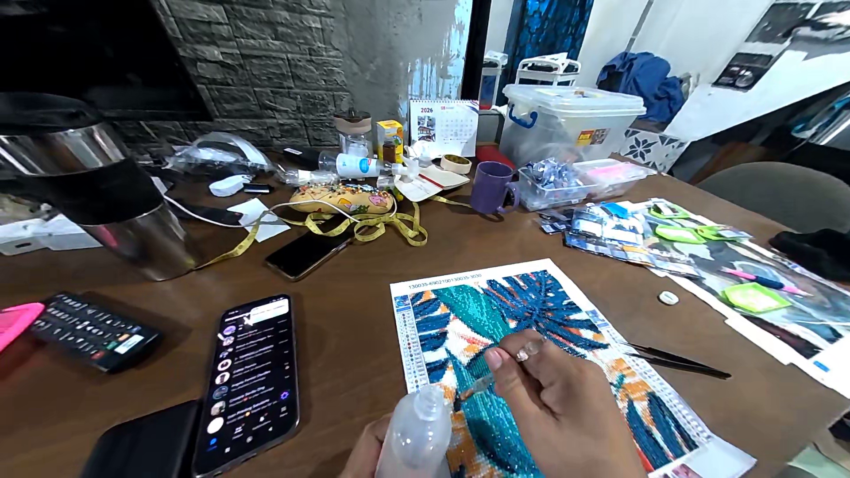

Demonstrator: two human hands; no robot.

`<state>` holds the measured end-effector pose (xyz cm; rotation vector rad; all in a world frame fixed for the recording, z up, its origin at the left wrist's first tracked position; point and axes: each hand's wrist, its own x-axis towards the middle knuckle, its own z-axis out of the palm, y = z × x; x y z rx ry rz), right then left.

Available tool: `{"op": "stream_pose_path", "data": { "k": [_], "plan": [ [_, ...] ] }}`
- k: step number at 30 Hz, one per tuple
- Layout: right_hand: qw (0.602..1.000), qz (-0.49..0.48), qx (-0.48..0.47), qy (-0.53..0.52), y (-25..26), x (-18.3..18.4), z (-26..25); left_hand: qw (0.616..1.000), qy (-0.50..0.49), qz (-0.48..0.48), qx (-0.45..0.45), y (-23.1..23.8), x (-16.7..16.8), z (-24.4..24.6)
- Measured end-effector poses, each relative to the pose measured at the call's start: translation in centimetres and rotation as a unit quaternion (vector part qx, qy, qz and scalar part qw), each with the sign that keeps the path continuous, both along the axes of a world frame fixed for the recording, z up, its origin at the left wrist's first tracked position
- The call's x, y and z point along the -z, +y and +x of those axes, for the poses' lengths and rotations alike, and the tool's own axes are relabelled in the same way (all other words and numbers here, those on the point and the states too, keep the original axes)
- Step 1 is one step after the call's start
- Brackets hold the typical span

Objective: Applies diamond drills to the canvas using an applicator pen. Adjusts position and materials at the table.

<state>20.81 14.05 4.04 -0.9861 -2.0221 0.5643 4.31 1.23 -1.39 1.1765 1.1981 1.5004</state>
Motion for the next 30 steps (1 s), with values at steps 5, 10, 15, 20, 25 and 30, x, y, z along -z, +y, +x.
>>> {"op": "stream_pose_path", "data": {
  "k": [5,10,15,20,25,30],
  "plan": [
    [0.999,-0.015,-0.047,0.013,-0.4,0.2,-0.9,1.000,-0.008,-0.016,-0.008,0.0,-0.3,0.1],
    [0.999,0.020,0.005,-0.025,0.1,0.3,-0.4,1.000,-0.019,-0.016,-0.007,0.0,-0.4,0.2],
    [0.999,-0.020,-0.027,0.006,-0.3,-0.2,-0.4,1.000,-0.012,-0.015,-0.007,0.0,-0.3,0.2],
    [1.000,-0.009,-0.013,-0.024,-0.2,0.1,0.0,1.000,-0.018,-0.015,-0.007,0.0,-0.4,0.2],
    [0.999,0.037,0.021,-0.033,-0.1,-0.2,0.1,1.000,-0.012,-0.016,-0.006,0.0,-0.3,0.2],
    [0.999,-0.020,-0.023,-0.017,-0.4,-0.3,0.0,1.000,-0.012,-0.017,-0.007,0.0,-0.3,0.2]
  ]
}}
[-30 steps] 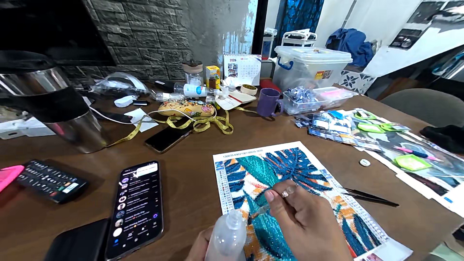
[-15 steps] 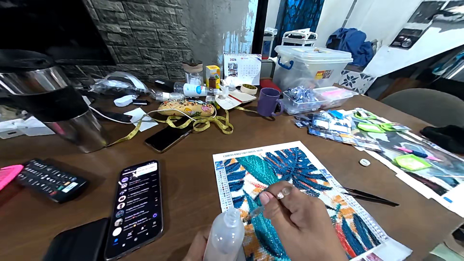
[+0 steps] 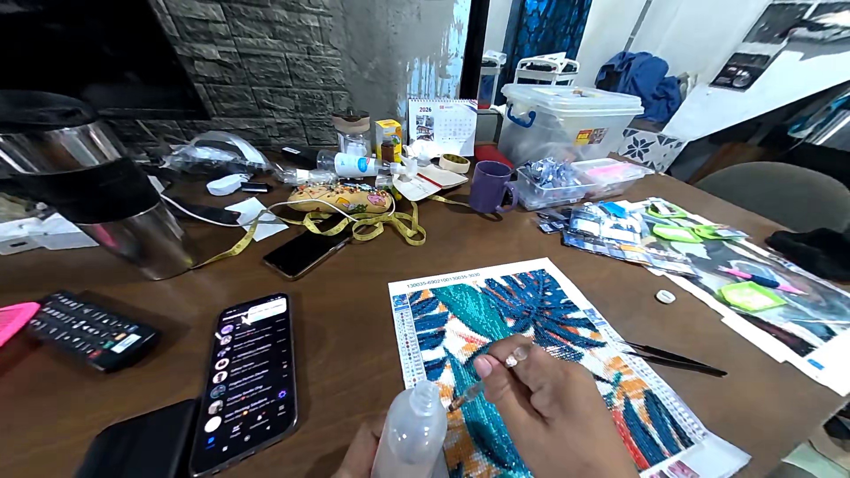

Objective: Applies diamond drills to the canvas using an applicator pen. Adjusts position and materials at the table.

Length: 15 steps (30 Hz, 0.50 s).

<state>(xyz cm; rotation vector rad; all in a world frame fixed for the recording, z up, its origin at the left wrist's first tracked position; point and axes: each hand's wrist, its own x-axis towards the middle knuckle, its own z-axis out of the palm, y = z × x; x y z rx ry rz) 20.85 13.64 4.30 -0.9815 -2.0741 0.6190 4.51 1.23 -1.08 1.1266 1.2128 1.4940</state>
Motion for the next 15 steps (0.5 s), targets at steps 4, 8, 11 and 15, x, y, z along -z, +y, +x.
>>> {"op": "stream_pose_path", "data": {
  "k": [4,8,11,15],
  "plan": [
    [0.999,0.034,0.034,-0.020,0.5,0.2,0.6,1.000,0.001,0.000,0.000,0.0,0.1,0.0],
    [1.000,-0.010,-0.001,0.005,0.1,-0.4,0.8,1.000,0.005,0.001,-0.002,0.0,0.1,-0.1],
    [1.000,-0.014,0.001,-0.011,0.2,-0.2,1.1,1.000,0.006,0.002,0.003,0.0,0.1,-0.1],
    [1.000,0.016,0.018,-0.019,1.0,0.1,2.2,1.000,-0.004,0.006,0.006,0.0,0.2,-0.1]
  ]
}}
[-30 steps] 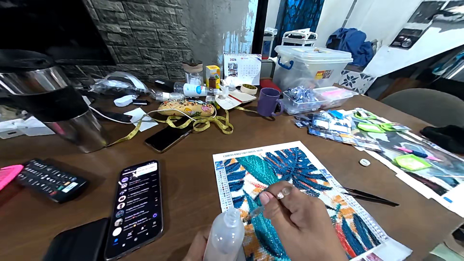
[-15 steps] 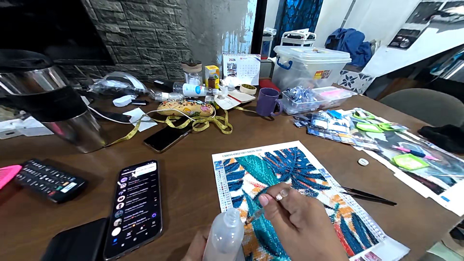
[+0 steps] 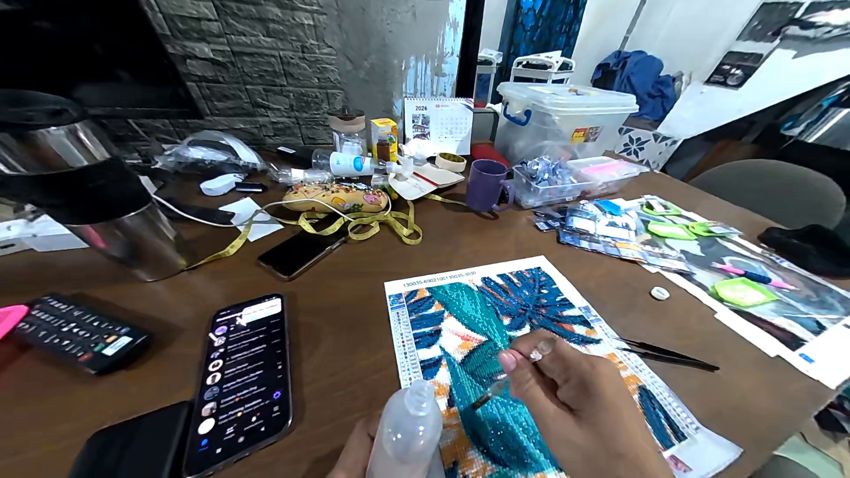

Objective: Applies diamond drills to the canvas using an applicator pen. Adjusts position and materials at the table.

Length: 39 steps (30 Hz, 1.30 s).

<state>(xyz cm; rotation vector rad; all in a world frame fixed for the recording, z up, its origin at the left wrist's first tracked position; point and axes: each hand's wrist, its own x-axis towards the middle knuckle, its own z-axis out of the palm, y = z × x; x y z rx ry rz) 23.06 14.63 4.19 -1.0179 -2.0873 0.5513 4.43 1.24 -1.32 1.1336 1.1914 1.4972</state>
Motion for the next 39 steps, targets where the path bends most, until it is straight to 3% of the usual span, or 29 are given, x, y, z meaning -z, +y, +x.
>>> {"op": "stream_pose_path", "data": {
  "k": [6,11,14,28,35,39],
  "plan": [
    [0.997,0.063,0.044,-0.031,0.5,-0.1,0.9,1.000,-0.004,-0.005,0.000,0.0,0.0,0.0],
    [0.998,-0.041,-0.049,0.026,-1.3,-1.0,-0.6,1.000,0.001,0.000,-0.002,0.1,-0.1,0.0],
    [0.997,-0.047,-0.065,0.010,-1.7,-0.8,-1.2,1.000,-0.004,-0.002,-0.003,0.0,-0.1,0.0],
    [0.994,0.087,0.053,-0.037,0.6,0.1,2.2,1.000,0.010,-0.012,-0.004,0.0,-0.2,0.0],
    [0.998,-0.031,-0.059,0.015,-1.6,-0.7,0.3,1.000,0.004,0.003,-0.002,0.0,0.0,-0.1],
    [0.999,-0.020,-0.032,-0.011,-1.1,-0.6,1.1,1.000,-0.002,0.002,0.000,-0.1,0.1,-0.1]
  ]
}}
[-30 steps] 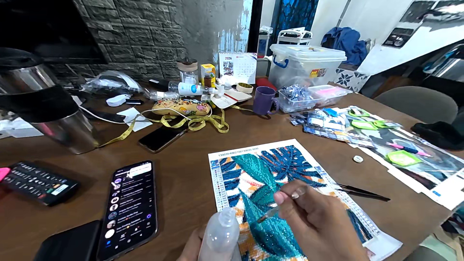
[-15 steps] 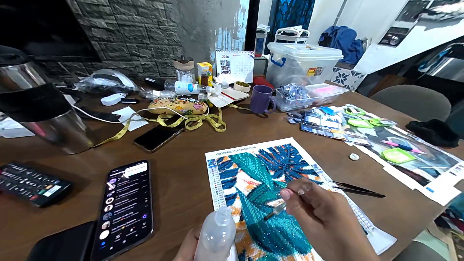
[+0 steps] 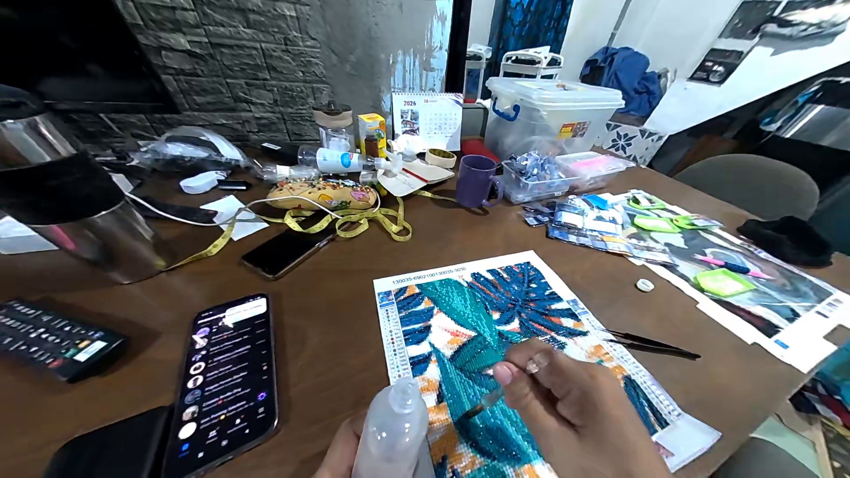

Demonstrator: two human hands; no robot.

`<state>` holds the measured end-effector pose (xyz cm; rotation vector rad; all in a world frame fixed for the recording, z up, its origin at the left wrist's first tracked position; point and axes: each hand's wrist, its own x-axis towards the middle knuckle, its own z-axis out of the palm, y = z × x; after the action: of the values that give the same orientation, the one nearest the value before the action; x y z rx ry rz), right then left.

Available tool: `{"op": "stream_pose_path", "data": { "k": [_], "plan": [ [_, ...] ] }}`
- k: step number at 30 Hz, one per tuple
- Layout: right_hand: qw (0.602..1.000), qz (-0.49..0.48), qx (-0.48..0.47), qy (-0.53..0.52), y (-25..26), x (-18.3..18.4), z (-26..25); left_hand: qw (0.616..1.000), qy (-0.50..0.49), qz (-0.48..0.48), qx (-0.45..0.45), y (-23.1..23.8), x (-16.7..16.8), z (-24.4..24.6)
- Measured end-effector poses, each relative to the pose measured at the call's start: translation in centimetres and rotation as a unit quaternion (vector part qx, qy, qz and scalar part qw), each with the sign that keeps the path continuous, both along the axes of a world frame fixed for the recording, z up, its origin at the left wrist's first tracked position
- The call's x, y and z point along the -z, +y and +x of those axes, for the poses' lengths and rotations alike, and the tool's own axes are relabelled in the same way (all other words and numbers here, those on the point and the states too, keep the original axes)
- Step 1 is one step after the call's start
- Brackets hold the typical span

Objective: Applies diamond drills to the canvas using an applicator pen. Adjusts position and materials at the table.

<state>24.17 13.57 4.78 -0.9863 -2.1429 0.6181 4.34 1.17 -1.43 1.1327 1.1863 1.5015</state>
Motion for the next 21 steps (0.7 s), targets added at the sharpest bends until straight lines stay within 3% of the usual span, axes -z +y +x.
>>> {"op": "stream_pose_path", "data": {
  "k": [7,13,21],
  "plan": [
    [0.989,0.114,0.083,-0.048,0.9,0.1,1.4,1.000,0.003,-0.004,0.004,0.0,0.0,0.0],
    [1.000,-0.012,-0.014,0.012,-0.6,-0.5,0.1,1.000,0.006,0.005,0.003,0.1,0.2,0.0],
    [0.996,0.054,0.052,-0.041,0.4,-0.1,2.2,1.000,0.003,-0.005,0.007,0.0,0.0,-0.1]
  ]
}}
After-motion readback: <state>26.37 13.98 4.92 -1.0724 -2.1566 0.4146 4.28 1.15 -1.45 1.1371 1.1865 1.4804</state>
